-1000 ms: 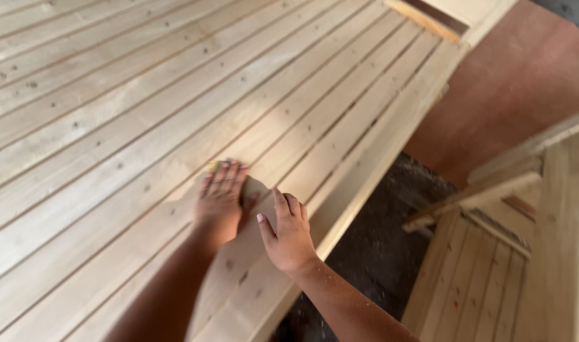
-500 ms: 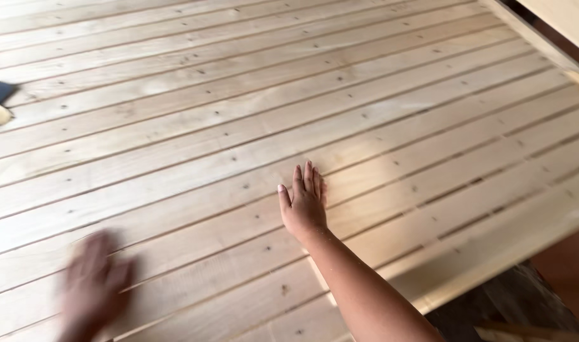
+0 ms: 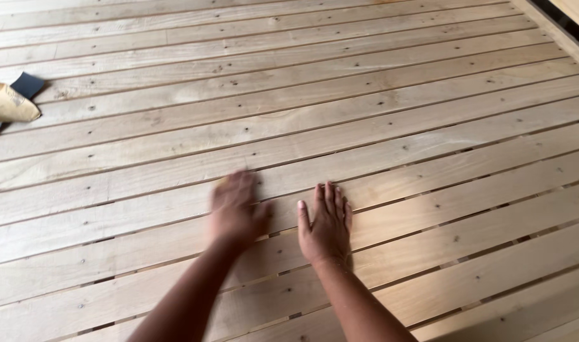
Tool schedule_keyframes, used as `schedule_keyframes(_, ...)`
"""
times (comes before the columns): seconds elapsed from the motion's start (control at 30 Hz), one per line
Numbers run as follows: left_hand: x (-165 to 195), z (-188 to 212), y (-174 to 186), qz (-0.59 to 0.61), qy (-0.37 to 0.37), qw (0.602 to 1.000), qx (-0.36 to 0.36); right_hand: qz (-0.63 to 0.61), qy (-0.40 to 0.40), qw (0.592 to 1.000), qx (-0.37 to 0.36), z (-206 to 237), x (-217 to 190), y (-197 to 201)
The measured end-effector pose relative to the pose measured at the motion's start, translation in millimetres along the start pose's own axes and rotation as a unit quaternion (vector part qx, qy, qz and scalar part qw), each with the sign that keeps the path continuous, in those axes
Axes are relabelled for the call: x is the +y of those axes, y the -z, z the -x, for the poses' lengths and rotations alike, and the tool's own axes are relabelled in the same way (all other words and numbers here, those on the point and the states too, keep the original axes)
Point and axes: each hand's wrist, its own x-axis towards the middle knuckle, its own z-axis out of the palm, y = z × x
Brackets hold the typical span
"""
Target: The person sands the slatted wooden surface of a large wood frame by hand, holding a piece of sandpaper and rubbing it back and forth across the planks. They work over different sections of the panel, steadying the frame with the other hand and moving along its length to sand successive areas.
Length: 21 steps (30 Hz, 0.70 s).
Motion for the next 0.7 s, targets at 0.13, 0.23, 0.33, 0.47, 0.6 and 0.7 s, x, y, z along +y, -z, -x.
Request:
schedule_keyframes(0.13, 37, -18, 5, 0.013, -0.092, 0.993, 0.07, -0.012, -0.01, 1.0, 0.0, -4, 9, -6)
schedule_keyframes(0.23, -14, 8, -15, 0.026, -0.112, 0.99, 0.087, -0.016, -0.032, 0.999, 0.009, -15, -2, -15)
schedule_keyframes(0.33, -115, 54, -25, 0.031, -0.05, 0.995, 0.084, 0.015, -0.034, 0.999, 0.013, -33, -36, -30)
schedule_keyframes(0.47, -263, 109, -3, -0.253, 0.159, 0.946, 0.124, 0.084, -0.038, 0.995, -0.027, -41, -74, -37)
schedule_keyframes(0.6, -297, 90, 14, 0.056, 0.451, 0.886, 0.093, 0.132, -0.049, 0.988, -0.057, -37, -80, -30)
schedule_keyframes(0.7, -204, 40, -2, 0.052, 0.291, 0.942, 0.157, 0.141, -0.04, 0.988, -0.047, -36, -76, -30)
